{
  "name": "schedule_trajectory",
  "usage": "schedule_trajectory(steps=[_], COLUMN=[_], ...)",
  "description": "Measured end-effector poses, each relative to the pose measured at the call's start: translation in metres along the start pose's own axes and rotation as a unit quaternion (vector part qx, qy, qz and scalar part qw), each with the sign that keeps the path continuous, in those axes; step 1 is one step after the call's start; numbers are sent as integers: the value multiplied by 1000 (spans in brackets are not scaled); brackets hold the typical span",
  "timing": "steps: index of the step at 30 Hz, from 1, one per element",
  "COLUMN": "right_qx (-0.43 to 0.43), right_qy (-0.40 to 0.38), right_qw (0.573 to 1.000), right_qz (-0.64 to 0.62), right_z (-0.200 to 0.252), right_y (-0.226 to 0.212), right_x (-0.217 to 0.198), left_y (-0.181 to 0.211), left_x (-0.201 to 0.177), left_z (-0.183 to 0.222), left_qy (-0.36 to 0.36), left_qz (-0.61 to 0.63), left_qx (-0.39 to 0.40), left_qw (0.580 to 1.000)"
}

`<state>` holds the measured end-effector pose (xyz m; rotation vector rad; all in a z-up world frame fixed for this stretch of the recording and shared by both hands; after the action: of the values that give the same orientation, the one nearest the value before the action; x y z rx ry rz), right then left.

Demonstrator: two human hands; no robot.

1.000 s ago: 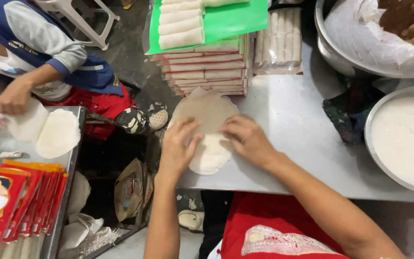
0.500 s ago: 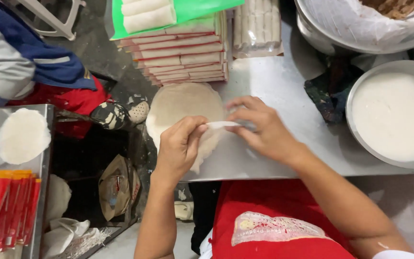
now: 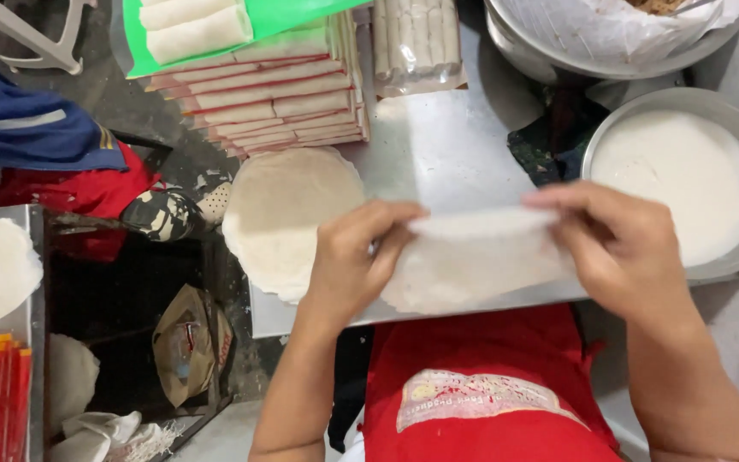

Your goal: Separating lumpia wrappers, adding meat filling with a fork, and rolling them into spring rolls.

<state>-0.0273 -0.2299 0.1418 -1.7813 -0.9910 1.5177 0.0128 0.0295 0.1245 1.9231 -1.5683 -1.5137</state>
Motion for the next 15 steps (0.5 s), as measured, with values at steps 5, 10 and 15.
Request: schedule_trajectory(steps=[5, 10, 15], right_qx=[-129, -130, -12], right_qy=[28, 73, 34], right_qw=[989, 977, 928], right_qz=[65, 155, 371], right_z=[-10, 23, 48], right_y=[16, 45, 117], right_x=[4, -31, -37], left_y=[-59, -33, -5], left_x=[41, 64, 95], left_z=[4, 36, 64], left_qy=[8, 36, -76], left_qz=[-212, -243, -171], left_qx=[-28, 47, 105], left_qw=[977, 968, 977])
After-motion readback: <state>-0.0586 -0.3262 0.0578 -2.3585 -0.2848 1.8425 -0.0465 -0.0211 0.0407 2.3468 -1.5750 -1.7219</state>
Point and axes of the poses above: each hand's wrist, its own z-axis away from the middle knuckle, its own x-axis out of the palm, y = z × x, the point moved 4 cm from there along -z, towards the middle knuckle, and after that the axes turned 7 degrees about -z, right-handed, at the moved point
